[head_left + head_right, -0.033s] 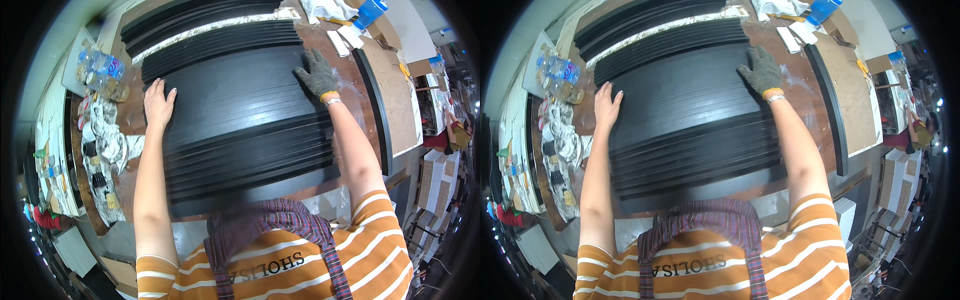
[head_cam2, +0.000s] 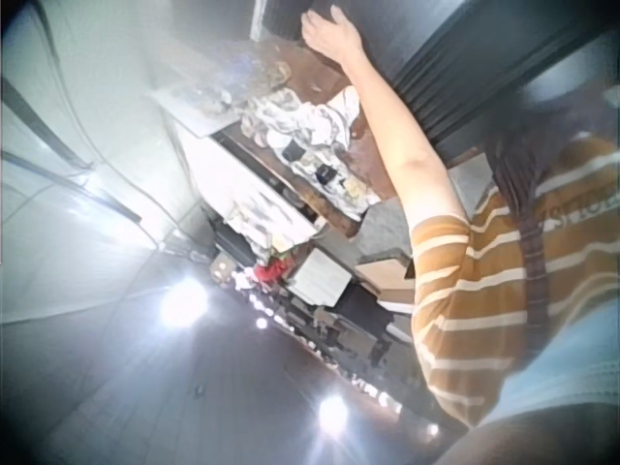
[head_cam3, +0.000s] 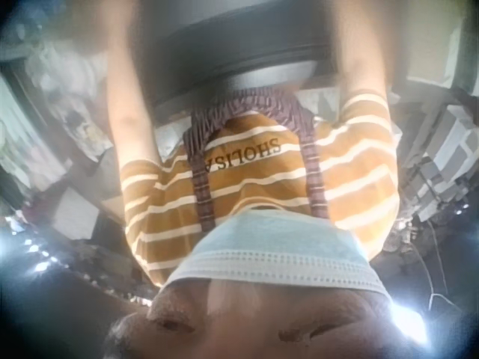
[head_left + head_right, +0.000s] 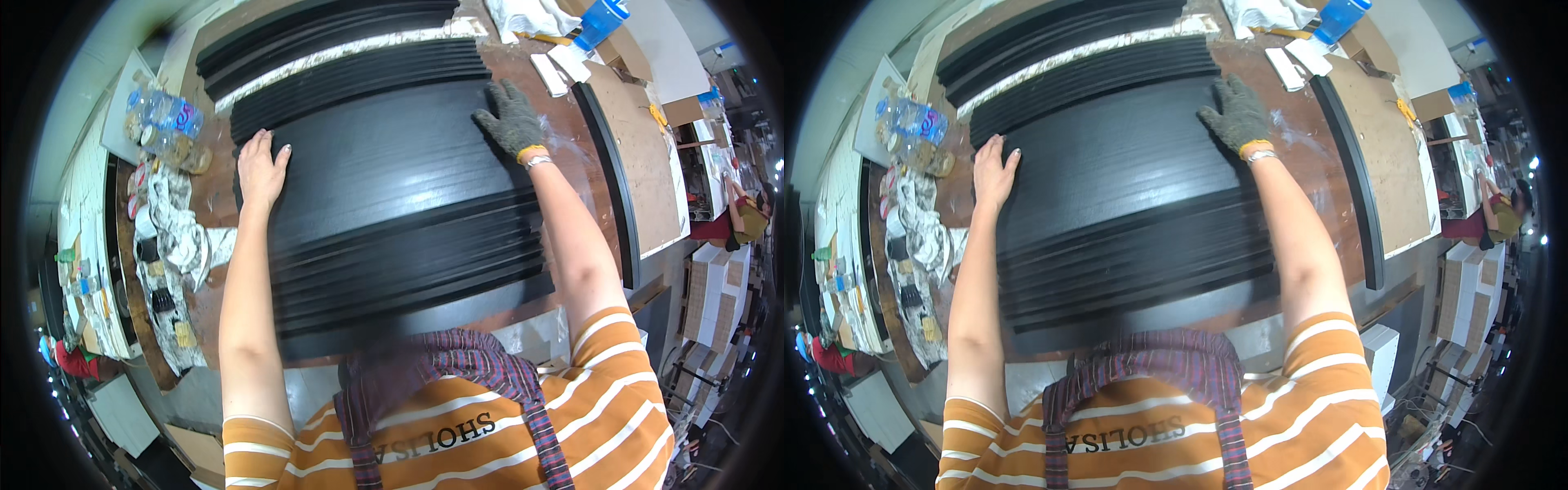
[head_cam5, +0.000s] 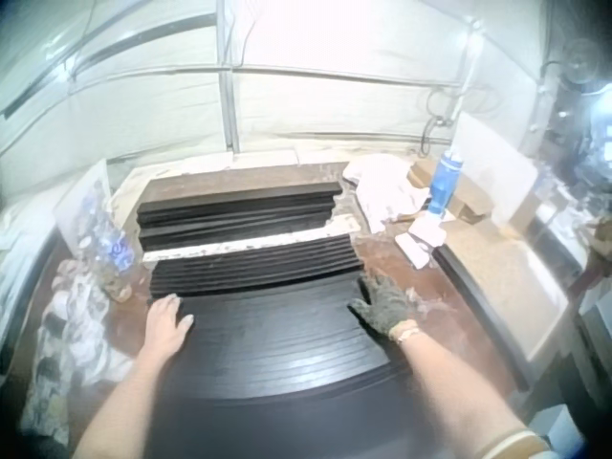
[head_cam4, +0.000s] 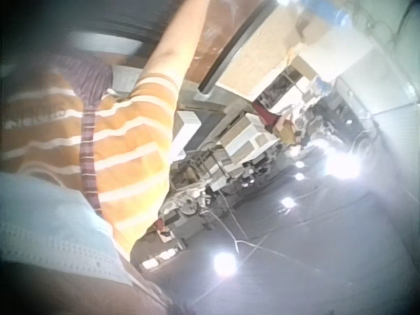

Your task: The person picks up black rectangular panels from the floor, places them on a workbench, and wipes the surface with a cloth. They continue stacking the panels neatly on the bench.

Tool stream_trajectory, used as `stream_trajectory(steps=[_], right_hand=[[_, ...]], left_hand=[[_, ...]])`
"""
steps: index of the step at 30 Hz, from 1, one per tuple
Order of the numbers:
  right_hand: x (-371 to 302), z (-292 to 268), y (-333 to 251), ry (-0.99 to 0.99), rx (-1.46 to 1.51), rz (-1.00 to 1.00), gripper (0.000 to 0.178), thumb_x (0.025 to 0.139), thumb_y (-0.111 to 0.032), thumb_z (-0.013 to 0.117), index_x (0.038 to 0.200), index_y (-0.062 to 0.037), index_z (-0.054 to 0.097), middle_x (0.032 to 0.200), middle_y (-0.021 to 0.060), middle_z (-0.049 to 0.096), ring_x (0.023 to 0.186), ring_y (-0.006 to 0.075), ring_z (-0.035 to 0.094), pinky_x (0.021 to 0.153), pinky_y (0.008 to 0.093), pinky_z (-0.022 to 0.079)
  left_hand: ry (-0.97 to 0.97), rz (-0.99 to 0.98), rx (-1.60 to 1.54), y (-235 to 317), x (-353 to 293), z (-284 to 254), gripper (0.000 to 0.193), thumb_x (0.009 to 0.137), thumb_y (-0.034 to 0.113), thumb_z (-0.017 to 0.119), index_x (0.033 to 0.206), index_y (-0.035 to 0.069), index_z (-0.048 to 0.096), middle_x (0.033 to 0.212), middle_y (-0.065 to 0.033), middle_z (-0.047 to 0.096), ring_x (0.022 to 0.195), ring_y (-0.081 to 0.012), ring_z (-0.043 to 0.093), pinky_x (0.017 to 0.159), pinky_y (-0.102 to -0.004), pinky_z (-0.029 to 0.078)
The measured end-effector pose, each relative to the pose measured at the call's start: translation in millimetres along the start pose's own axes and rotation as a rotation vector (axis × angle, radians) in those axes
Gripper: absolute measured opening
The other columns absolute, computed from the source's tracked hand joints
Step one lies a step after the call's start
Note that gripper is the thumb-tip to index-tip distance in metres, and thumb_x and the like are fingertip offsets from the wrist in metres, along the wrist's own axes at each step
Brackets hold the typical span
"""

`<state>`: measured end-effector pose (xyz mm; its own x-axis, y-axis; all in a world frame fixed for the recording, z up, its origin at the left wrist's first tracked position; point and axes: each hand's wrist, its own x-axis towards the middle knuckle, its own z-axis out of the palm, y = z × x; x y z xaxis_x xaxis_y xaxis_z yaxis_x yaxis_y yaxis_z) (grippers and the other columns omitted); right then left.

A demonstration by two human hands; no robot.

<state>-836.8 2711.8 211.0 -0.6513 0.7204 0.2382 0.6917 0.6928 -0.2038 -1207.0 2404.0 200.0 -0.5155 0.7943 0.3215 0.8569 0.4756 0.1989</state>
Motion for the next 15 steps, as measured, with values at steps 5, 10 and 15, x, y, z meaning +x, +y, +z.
stream_trajectory(steps=[5,10,15], right_hand=[[40,27,4,-0.02,0.151,0.035,0.063,0.091,-0.041,0.067,0.141,-0.0054,0.055,0.15,0.019,0.047,0.138,0.0375,0.044,0.115,0.0443,0.037],[39,30,8,-0.008,0.224,0.098,0.057,0.09,-0.038,0.068,0.135,-0.0047,0.058,0.145,0.0204,0.049,0.133,0.0386,0.048,0.112,0.0449,0.04],[22,14,1,-0.054,0.332,0.137,0.056,0.091,-0.038,0.067,0.133,-0.003,0.058,0.142,0.0229,0.05,0.129,0.0397,0.05,0.109,0.0461,0.042]], left_hand=[[-0.032,-0.089,0.028,2,23,27,0.049,0.093,0.037,0.066,0.132,0.008,0.062,0.13,-0.0114,0.058,0.125,-0.0319,0.052,0.108,-0.0461,0.039],[-0.02,-0.106,0.057,6,12,26,0.047,0.093,0.035,0.067,0.132,0.01,0.06,0.128,-0.0112,0.057,0.124,-0.0323,0.05,0.107,-0.048,0.038],[-0.017,-0.132,0.093,21,-13,15,0.046,0.093,0.034,0.067,0.13,0.009,0.059,0.128,-0.012,0.056,0.125,-0.0332,0.048,0.108,-0.0503,0.035]])
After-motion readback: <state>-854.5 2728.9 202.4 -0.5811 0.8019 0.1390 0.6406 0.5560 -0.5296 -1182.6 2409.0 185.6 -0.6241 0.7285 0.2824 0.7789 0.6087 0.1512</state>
